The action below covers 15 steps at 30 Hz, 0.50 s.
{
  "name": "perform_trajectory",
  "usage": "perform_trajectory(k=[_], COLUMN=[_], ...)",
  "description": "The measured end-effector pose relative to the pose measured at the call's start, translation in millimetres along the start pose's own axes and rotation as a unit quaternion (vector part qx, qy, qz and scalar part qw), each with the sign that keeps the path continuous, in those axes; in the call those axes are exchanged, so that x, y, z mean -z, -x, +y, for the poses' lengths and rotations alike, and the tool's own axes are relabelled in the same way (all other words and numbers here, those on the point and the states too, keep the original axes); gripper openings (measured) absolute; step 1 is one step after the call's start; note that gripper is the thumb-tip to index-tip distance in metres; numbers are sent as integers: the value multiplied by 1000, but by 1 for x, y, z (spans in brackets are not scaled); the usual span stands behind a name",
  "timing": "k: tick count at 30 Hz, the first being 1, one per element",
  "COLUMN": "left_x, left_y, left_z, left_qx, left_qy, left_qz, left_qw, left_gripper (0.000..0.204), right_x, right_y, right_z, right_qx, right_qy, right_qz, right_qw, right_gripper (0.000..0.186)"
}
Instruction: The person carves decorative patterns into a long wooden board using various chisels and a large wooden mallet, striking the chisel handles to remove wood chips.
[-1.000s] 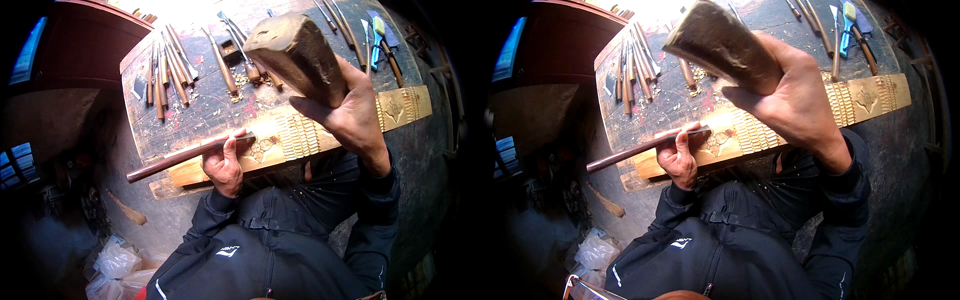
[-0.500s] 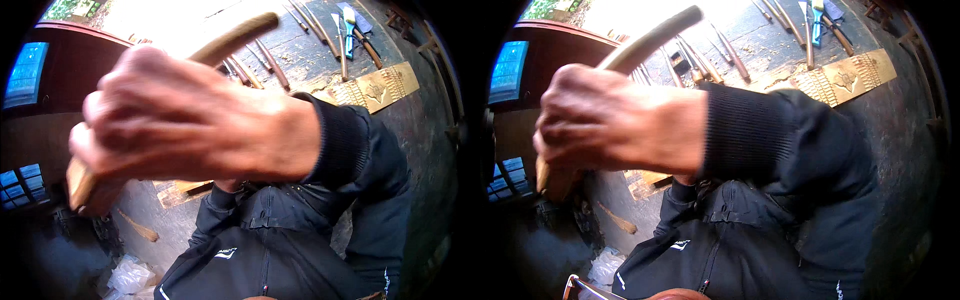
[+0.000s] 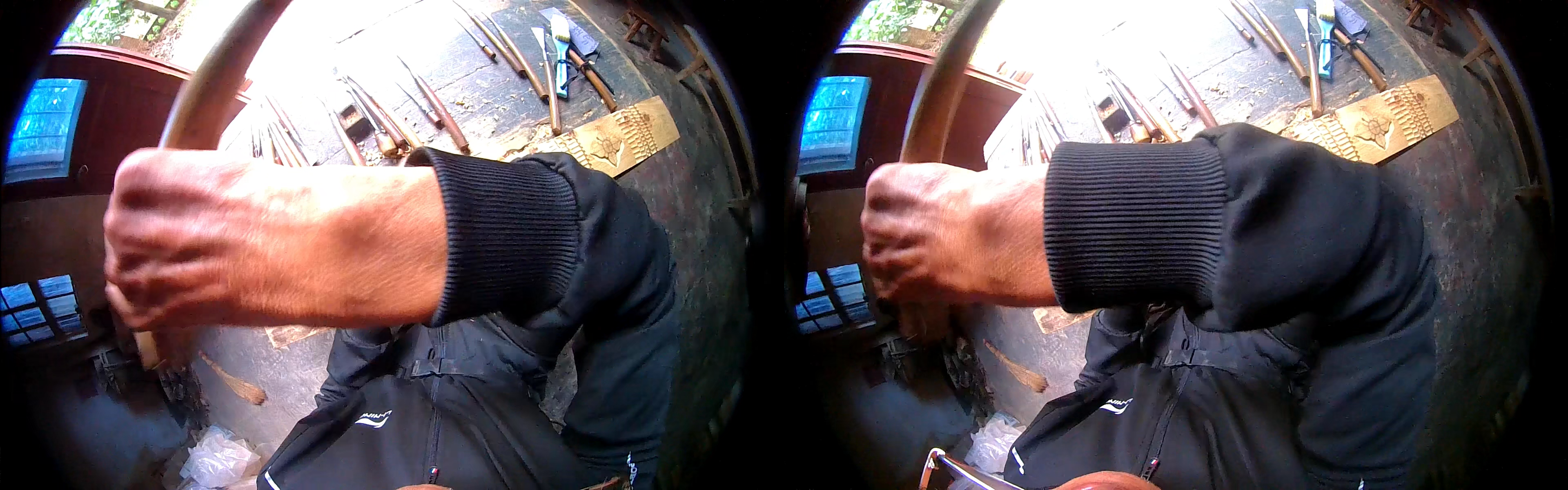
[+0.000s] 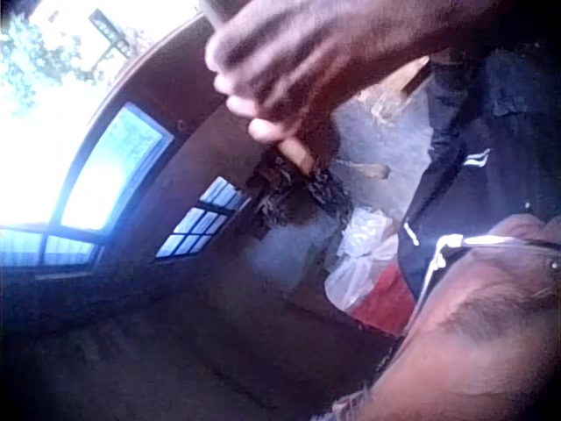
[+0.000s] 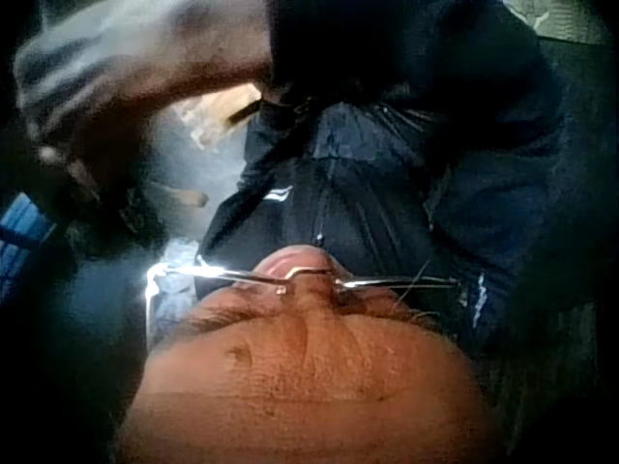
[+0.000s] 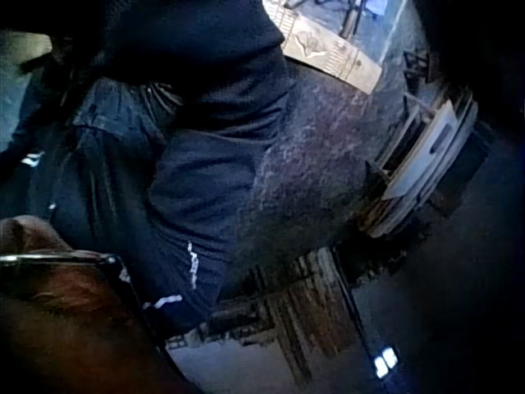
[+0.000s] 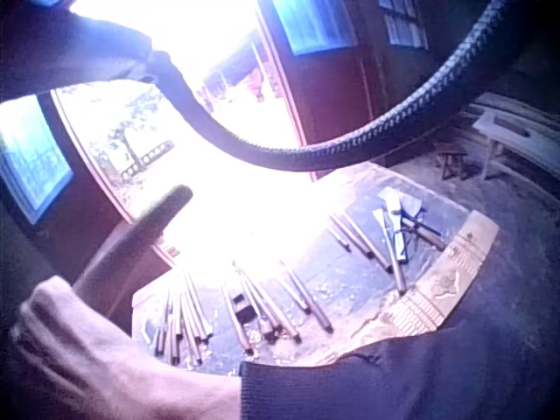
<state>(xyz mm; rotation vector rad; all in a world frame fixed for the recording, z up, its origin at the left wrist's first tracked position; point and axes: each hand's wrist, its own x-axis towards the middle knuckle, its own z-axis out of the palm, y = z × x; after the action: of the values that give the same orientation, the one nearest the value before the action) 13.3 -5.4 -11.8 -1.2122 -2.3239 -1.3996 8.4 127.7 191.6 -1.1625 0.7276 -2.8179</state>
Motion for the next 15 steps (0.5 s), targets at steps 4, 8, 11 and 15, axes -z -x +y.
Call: perform_trajectory(k=[4, 8, 11, 15], left_x=[1, 1, -3, -5], left_y=[0, -3, -5, -7], left_z=[-3, -1, -2, -3], left_qx=[9, 15, 17, 19], left_qy=[5, 9, 20, 25], left_qz=[-2, 1, 0, -1], left_qw=[1000, 1000, 1000, 1000], left_gripper=[47, 41, 38, 33], right_x=[-27, 0, 9, -6], right_y=[-17, 6, 14, 19], right_z=[-34, -22, -19, -11], right_qx=[207, 293, 308, 217], right_qy=[857, 902, 935, 972], right_qz=[-16, 2, -4, -66], right_qw=[471, 316, 175, -66], right_gripper=[21, 16, 17, 28])
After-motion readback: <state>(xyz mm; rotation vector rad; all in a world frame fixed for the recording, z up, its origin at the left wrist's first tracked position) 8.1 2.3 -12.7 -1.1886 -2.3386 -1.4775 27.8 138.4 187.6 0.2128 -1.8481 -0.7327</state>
